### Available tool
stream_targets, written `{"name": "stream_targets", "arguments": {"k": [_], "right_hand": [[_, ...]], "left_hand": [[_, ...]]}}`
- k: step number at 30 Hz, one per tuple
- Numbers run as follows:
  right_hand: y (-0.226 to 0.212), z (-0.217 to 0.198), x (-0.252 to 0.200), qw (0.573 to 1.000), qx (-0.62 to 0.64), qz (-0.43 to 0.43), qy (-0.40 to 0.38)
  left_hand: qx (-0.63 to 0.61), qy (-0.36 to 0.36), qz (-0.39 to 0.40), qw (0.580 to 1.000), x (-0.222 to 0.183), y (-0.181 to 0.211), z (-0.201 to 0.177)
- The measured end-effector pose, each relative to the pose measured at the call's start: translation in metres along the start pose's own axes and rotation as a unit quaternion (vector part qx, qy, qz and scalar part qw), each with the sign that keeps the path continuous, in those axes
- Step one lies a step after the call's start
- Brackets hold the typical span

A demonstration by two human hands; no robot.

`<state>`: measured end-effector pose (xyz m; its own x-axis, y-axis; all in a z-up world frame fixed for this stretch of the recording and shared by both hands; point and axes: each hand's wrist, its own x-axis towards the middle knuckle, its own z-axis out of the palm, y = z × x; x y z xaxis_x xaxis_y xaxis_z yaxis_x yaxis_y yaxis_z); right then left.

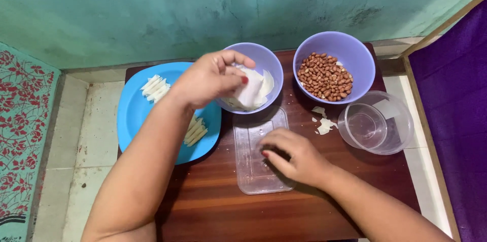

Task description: Assembling peanut rolls by placing a peanut on a small wrapper and rolling it up manually.

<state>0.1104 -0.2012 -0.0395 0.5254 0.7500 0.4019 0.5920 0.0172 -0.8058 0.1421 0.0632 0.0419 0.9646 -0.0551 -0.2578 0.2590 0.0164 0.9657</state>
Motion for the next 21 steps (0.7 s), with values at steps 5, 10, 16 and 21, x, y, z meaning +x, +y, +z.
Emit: {"name": "stream_targets", "arguments": {"k": [5, 10, 16, 21], "right_hand": [[0.007, -0.003, -0.007, 0.957, 0.256, 0.124, 0.063], [0.008, -0.007, -0.015, 0.91, 0.386, 0.145, 0.052], [0.0, -0.007, -0.01, 0.929, 0.292, 0.228, 0.026], [-0.017, -0.021, 0.001, 0.986, -0.131, 0.101, 0.037]], "left_hand": [[-0.043, -0.057, -0.021, 0.997, -0.043, -0.01, 0.036], [-0.065, -0.08, -0.039, 0.994, -0.069, -0.039, 0.061], [-0.022, -0.005, -0.073, 0.997, -0.097, -0.056, 0.062], [0.407, 0.111, 0.117, 0.899, -0.127, -0.091, 0.058]]}}
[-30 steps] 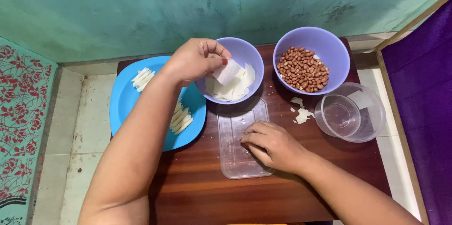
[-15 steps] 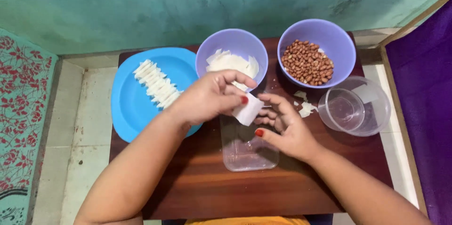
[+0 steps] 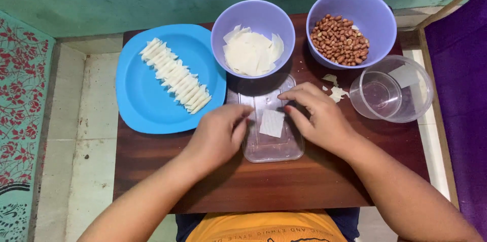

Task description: Assembling peanut rolls by placing a peanut on a small wrapper and rolling it up manually.

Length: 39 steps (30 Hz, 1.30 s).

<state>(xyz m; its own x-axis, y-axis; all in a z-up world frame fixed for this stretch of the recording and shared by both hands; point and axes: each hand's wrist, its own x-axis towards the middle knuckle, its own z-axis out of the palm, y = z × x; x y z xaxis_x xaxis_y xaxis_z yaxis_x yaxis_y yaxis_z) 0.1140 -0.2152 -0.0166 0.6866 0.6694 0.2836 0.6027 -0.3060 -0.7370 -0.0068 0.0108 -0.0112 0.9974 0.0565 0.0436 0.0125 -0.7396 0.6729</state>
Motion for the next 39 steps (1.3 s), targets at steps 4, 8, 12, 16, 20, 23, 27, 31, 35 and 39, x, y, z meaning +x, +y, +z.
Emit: {"name": "stream_targets", "arguments": {"k": [4, 8, 12, 16, 20, 23, 27, 31, 35, 39], "right_hand": [[0.002, -0.007, -0.001, 0.998, -0.052, -0.007, -0.035], [0.012, -0.005, -0.002, 0.973, -0.107, -0.1, -0.18], [0.019, 0.003, -0.005, 0.968, -0.095, -0.129, -0.191], [0.023, 0.005, -0.006, 0.971, -0.094, -0.12, -0.183], [0.023, 0.0, -0.003, 0.979, -0.054, -0.111, -0.159], [0.025, 0.0, 0.0, 0.984, -0.043, -0.114, -0.131], [0.023, 0.002, -0.001, 0.982, -0.071, -0.093, -0.149], [0.023, 0.002, -0.001, 0.978, -0.1, -0.077, -0.166], [0.017, -0.001, -0.001, 0.976, -0.104, -0.079, -0.175], [0.014, -0.002, -0.002, 0.977, -0.092, -0.089, -0.168]], "left_hand": [[0.063, 0.038, 0.118, 0.99, -0.034, -0.002, 0.03], [0.079, 0.098, 0.236, 0.963, -0.047, 0.016, 0.03], [0.098, 0.073, 0.243, 0.962, -0.055, 0.015, 0.034], [0.111, 0.073, 0.247, 0.96, -0.053, 0.018, 0.033], [0.126, 0.06, 0.269, 0.953, -0.047, 0.02, 0.027], [0.132, 0.05, 0.305, 0.942, -0.035, 0.024, 0.021], [0.152, 0.047, 0.352, 0.922, -0.019, 0.024, 0.025], [0.131, 0.053, 0.393, 0.909, -0.003, 0.028, 0.02], [0.083, 0.055, 0.389, 0.916, 0.002, 0.025, 0.016], [0.06, 0.051, 0.374, 0.924, -0.002, 0.016, 0.022]]}}
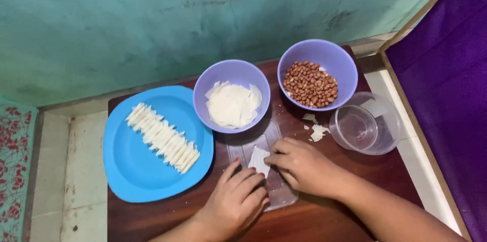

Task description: Assembling peanut rolls by placing a peanut on a small wrapper and rolling it up manually.

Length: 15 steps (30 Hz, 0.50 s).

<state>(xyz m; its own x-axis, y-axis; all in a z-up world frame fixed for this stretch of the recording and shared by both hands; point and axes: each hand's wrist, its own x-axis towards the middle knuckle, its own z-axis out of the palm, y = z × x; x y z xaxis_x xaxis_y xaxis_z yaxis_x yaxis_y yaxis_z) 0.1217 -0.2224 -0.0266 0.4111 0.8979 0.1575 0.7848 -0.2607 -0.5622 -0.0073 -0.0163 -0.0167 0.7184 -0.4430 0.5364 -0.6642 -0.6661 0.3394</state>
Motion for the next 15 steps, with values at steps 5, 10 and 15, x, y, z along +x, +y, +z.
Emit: {"name": "stream_targets", "arguments": {"k": [5, 10, 15], "right_hand": [[-0.011, -0.016, 0.003, 0.999, 0.051, -0.001, 0.01], [-0.022, -0.049, 0.003, 0.996, 0.079, 0.01, 0.036], [-0.036, -0.09, -0.004, 0.996, 0.019, 0.005, 0.091]], "left_hand": [[-0.024, -0.021, -0.012, 0.999, -0.001, -0.002, -0.004], [-0.031, -0.022, -0.027, 0.999, 0.004, -0.006, -0.004], [-0.019, -0.025, -0.033, 0.999, -0.002, -0.01, -0.002]]}}
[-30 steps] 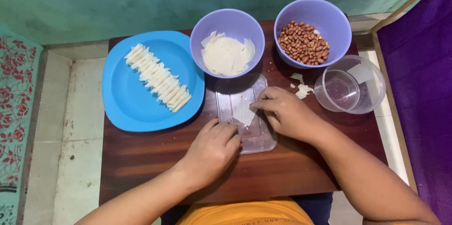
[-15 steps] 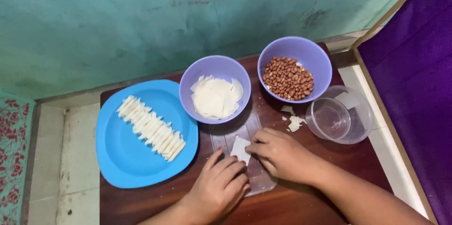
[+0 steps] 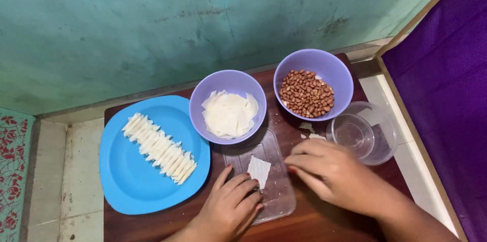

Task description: Assembling peanut rolls by placing a peanut on a small wrapper and rolling it up manually.

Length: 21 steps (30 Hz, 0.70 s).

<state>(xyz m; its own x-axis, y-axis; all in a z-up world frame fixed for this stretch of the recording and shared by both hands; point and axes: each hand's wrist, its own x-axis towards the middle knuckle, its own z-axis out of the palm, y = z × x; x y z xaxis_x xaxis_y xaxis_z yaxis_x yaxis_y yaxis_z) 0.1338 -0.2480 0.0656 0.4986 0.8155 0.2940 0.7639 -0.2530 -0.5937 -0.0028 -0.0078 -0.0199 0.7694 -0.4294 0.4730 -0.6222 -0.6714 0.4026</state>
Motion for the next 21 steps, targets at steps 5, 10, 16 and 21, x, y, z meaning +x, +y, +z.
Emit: {"name": "stream_targets", "arguments": {"k": [5, 10, 16, 21], "right_hand": [[0.031, -0.041, -0.006, 0.995, -0.092, 0.023, 0.044], [0.089, -0.064, 0.031, 0.969, -0.218, 0.109, -0.024], [0.135, -0.026, 0.074, 0.966, -0.194, 0.125, -0.113], [0.15, 0.001, 0.088, 0.935, -0.203, 0.173, -0.235]], "left_hand": [[0.007, -0.009, -0.004, 1.0, -0.002, -0.002, 0.005], [0.017, -0.032, -0.01, 0.999, -0.003, -0.003, 0.007], [0.034, -0.026, -0.014, 0.999, -0.004, -0.002, 0.006], [0.05, -0.045, -0.015, 0.998, -0.001, -0.002, 0.005]]}}
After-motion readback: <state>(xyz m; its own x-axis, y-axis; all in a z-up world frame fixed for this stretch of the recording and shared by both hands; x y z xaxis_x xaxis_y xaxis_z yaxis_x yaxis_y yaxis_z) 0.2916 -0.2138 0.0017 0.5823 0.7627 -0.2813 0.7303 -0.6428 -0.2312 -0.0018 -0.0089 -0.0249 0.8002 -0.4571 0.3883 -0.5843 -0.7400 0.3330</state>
